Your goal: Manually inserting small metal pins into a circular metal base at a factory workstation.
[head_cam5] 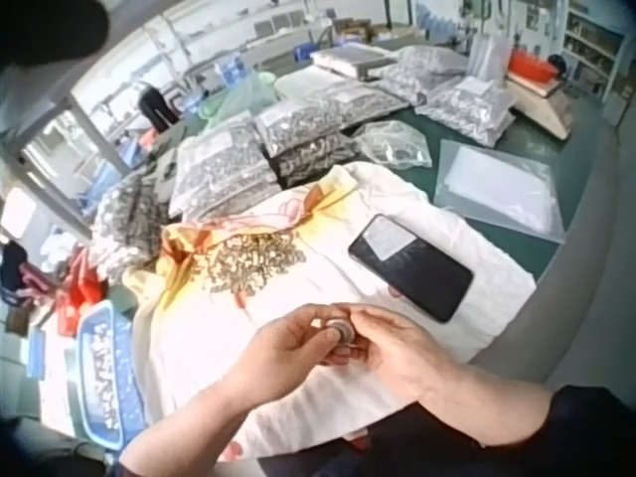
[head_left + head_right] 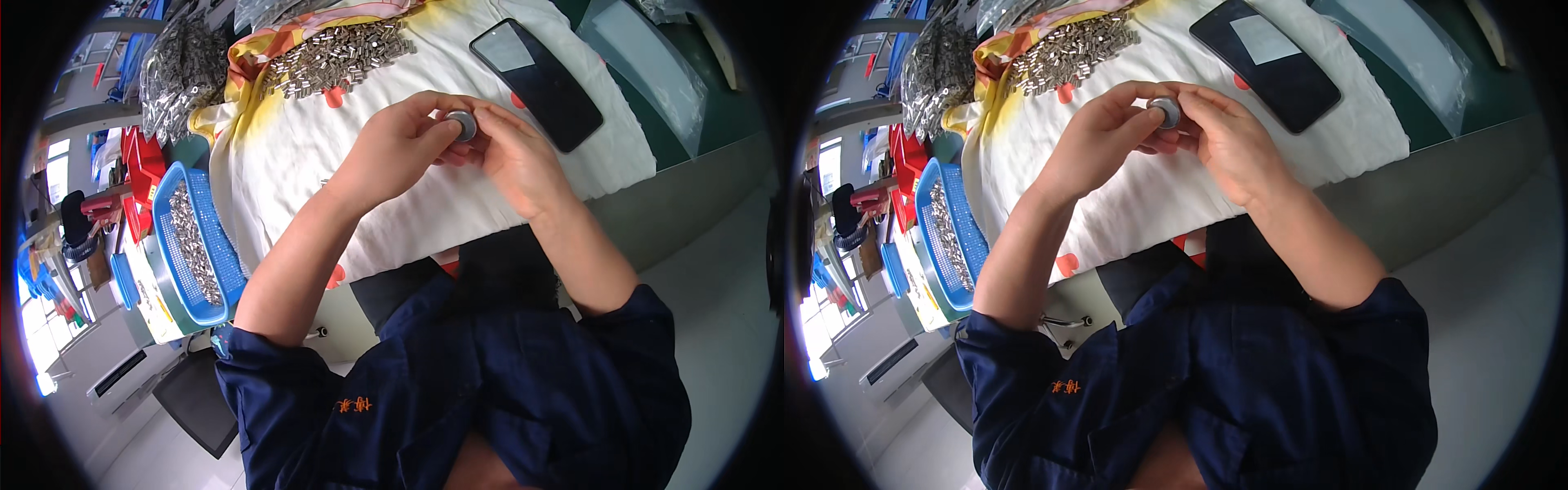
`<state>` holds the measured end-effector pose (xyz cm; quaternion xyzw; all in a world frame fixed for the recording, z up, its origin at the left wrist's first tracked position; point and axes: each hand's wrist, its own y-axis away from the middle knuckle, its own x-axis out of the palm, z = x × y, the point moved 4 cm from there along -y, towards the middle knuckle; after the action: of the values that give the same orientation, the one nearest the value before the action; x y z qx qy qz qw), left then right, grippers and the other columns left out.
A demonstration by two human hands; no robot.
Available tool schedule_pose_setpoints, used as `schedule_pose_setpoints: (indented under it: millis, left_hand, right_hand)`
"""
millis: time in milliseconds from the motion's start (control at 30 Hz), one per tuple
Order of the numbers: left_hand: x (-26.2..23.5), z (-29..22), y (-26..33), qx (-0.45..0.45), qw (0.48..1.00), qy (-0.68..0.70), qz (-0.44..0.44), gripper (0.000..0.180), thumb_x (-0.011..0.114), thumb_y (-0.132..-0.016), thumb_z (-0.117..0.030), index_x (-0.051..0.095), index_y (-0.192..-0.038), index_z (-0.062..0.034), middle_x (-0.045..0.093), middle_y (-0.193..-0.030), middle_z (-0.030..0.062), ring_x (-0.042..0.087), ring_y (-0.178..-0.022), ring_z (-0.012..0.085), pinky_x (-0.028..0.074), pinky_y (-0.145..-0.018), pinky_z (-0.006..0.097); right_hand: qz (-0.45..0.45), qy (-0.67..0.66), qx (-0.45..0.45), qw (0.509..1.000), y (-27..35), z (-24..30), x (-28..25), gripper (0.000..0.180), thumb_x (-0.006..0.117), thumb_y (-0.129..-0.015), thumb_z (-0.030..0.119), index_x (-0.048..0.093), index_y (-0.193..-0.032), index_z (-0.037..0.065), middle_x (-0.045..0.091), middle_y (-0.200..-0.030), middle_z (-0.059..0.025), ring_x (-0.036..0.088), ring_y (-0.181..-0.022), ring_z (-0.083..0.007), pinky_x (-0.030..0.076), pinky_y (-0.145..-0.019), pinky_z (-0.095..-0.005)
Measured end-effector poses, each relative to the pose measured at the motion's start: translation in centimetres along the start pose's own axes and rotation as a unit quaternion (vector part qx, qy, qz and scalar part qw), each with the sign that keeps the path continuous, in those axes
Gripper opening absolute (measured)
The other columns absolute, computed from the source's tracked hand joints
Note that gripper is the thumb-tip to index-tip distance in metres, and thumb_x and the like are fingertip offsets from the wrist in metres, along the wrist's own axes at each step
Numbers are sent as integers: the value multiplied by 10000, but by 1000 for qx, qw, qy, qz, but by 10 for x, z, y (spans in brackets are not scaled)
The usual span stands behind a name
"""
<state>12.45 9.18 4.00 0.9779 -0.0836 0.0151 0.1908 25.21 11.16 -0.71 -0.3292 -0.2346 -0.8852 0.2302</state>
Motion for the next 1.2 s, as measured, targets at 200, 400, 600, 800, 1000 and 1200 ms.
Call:
schedule_pose_setpoints:
  millis: [200,400,600,800,1000,1200]
  left_hand:
    - [0,-10,-1,-11,960,-276,-40,244,521,-853,-92,540,-1088,-28,621,-843,93,597,-682,120,476,-659,247]
    - [4,-28,3,335,801,-480,-128,248,628,-677,-117,606,-921,-78,605,-784,81,592,-705,256,487,-643,329]
    - [5,-34,2,310,817,-486,-11,279,670,-672,-65,585,-937,-48,604,-891,65,597,-784,217,487,-693,300]
    - [-6,-31,-2,222,878,-423,-21,203,663,-697,-67,574,-874,-23,610,-855,74,604,-746,201,485,-677,285]
    - [-5,-28,-3,263,835,-482,-22,175,656,-696,-61,583,-852,-29,607,-795,89,605,-693,202,485,-632,290]
    - [-11,-30,-4,307,858,-400,-102,189,663,-670,-89,599,-830,-11,629,-795,84,629,-696,209,500,-632,279]
  right_hand:
    - [-54,-138,67,987,4,-7,15,276,391,-939,172,514,-1098,-16,554,-1009,-91,534,-903,-178,453,-827,-330]
    - [-11,-202,54,978,-3,-14,7,242,396,-932,154,511,-1062,-13,549,-1020,-106,535,-916,-180,453,-830,-318]
    - [15,-254,86,963,-4,-8,17,235,375,-929,125,505,-1037,-38,546,-1028,-127,537,-966,-206,449,-843,-325]
    - [-67,-209,113,969,1,-1,22,249,368,-930,126,482,-1073,-43,535,-1045,-143,530,-997,-221,438,-881,-362]
    - [-61,-212,130,967,1,-3,19,244,380,-925,121,485,-1075,-41,534,-1049,-132,533,-977,-219,429,-906,-369]
    - [-22,-164,110,980,-6,1,11,185,445,-903,112,542,-1017,4,570,-966,-78,551,-917,-182,457,-849,-340]
